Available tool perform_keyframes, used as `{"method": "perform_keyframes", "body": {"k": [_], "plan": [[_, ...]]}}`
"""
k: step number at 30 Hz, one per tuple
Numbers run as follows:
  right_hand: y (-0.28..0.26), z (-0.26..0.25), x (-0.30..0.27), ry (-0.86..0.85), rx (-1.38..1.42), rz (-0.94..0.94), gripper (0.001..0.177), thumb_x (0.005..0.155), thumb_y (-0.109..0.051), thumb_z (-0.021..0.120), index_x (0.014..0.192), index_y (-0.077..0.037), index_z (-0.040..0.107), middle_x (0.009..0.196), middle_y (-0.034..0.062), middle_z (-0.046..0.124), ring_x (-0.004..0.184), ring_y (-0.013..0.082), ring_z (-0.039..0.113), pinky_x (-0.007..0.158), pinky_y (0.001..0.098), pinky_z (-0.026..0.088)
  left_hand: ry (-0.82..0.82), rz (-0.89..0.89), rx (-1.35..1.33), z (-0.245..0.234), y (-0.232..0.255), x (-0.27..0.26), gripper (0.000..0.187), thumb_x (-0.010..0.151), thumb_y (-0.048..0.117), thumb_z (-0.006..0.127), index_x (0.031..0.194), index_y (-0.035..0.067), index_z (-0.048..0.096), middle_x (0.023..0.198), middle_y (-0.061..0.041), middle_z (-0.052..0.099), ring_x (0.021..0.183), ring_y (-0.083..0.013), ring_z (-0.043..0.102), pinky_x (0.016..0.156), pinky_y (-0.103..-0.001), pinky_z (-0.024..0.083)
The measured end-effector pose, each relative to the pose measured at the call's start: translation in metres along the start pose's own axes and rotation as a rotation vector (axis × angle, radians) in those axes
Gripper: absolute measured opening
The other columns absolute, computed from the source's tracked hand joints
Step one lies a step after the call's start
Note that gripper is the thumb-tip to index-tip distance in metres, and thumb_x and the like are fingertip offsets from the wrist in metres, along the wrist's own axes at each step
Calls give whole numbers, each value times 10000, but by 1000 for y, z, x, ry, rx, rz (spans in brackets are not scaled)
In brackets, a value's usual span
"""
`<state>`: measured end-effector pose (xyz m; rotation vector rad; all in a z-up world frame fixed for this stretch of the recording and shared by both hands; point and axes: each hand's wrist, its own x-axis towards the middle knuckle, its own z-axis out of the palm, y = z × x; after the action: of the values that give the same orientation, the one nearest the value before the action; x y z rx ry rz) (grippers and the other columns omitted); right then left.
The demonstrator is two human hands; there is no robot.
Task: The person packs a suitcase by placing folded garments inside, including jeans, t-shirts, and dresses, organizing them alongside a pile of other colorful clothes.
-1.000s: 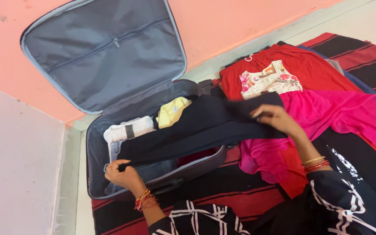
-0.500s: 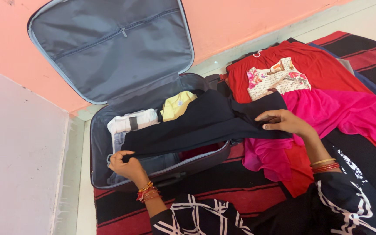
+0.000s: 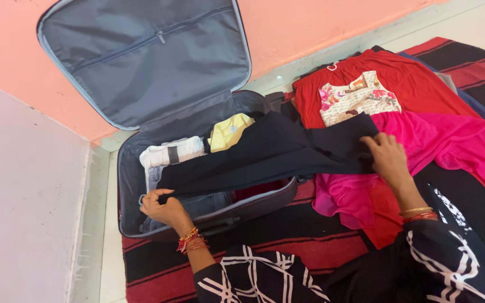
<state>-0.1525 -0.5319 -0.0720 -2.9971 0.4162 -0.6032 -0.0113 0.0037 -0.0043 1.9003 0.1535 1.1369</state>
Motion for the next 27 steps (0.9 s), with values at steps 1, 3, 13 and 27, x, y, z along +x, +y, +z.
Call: {"method": "perform_keyframes", "body": {"k": [1, 3, 13, 27], "plan": [[7, 0, -3, -22, 35, 28, 758, 663, 53, 723, 1345, -259, 606, 1152, 78, 581, 1091, 318, 579, 850, 444, 516, -5, -12, -11, -1, 0, 0, 317, 556, -149, 479, 687, 99, 626, 905, -44, 549, 1055, -293, 502, 955, -421, 385], [16, 4, -5, -59, 106, 86, 849, 623, 38, 723, 1394, -281, 560, 1189, 92, 558, 1100, 339, 563, 852, 454, 517, -14, -39, -32, 0, 0, 1, 319, 556, -149, 479, 684, 100, 632, 909, -44, 542, 1051, -290, 497, 944, -421, 386], [-29, 39, -15, -141, 101, -48, 683, 867, -95, 637, 1469, -396, 519, 1154, 25, 566, 1113, 254, 554, 885, 460, 447, -19, -39, -33, -1, -5, 0, 316, 586, -162, 490, 688, 99, 638, 910, -29, 546, 1024, -275, 500, 963, -419, 384], [68, 82, 5, 194, 551, 233, 514, 816, -85, 842, 1295, -101, 657, 1145, 167, 671, 1067, 283, 645, 945, 399, 534, -28, -77, -38, -2, -2, -2, 316, 587, -157, 478, 689, 95, 639, 928, -33, 540, 1056, -285, 492, 975, -422, 384]]}}
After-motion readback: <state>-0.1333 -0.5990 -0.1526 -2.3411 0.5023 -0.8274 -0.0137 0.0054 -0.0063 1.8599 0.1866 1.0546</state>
